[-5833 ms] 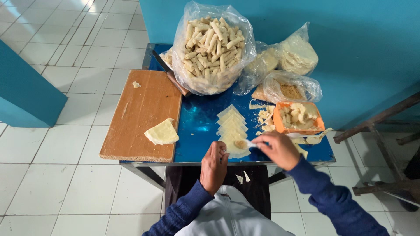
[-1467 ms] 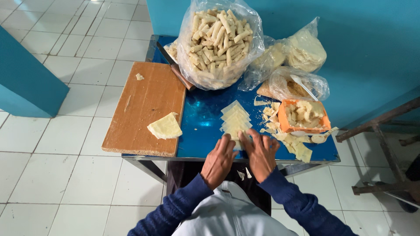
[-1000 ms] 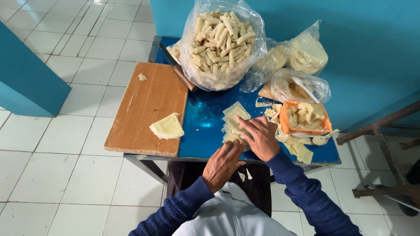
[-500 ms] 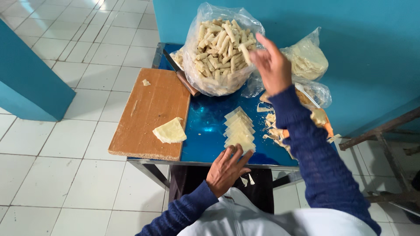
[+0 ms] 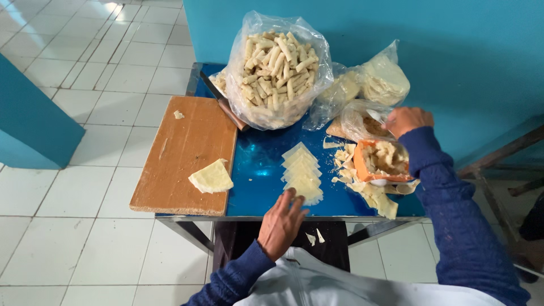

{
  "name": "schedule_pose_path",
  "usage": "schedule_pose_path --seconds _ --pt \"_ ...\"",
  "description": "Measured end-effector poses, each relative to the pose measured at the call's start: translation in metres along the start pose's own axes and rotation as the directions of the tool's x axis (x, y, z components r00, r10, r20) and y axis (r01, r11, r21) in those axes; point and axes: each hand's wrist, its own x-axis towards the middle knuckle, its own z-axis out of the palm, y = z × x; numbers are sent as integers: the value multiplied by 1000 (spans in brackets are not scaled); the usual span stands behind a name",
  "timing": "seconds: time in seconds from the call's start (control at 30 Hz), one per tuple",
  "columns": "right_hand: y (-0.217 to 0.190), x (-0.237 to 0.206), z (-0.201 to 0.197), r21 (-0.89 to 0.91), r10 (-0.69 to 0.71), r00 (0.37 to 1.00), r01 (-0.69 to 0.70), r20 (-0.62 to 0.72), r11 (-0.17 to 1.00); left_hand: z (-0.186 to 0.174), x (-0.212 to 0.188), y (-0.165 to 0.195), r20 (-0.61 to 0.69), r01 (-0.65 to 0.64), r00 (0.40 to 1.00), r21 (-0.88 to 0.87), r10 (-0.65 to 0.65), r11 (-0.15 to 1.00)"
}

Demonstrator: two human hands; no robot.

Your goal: The person sits at a table folding thin flat dough sheets over filling. They spoon filling from an orange container onto a dough sheet, fold the sheet over by hand, and place the folded piece in a growing row on the table, repeating the cycle.

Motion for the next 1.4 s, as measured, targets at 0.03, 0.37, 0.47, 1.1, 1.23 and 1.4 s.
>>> schedule_pose_path --seconds 0.03,0.37,0.47,1.1,1.23,1.4 --pt "-4 -6 5 -2 7 999 -7 -40 1000 0 0 -1 -36 54 998 -50 -56 997" --pt "0 -42 7 -311 -134 926 19 -352 950 -7 13 -1 -132 223 969 107 -209 969" --pt "-7 -35 9 -289 -105 944 11 -311 957 -4 16 -1 -132 238 966 113 -223 965" --pt "29 -70 29 526 12 999 9 -36 851 -3 21 3 -166 134 977 13 -130 991" --pt "-9 -109 57 631 -286 916 401 -282 663 -5 20 5 -247 77 967 27 -67 997" --pt "-62 -149 67 547 -448 864 495 -229 675 -4 18 1 -206 36 978 35 -28 999"
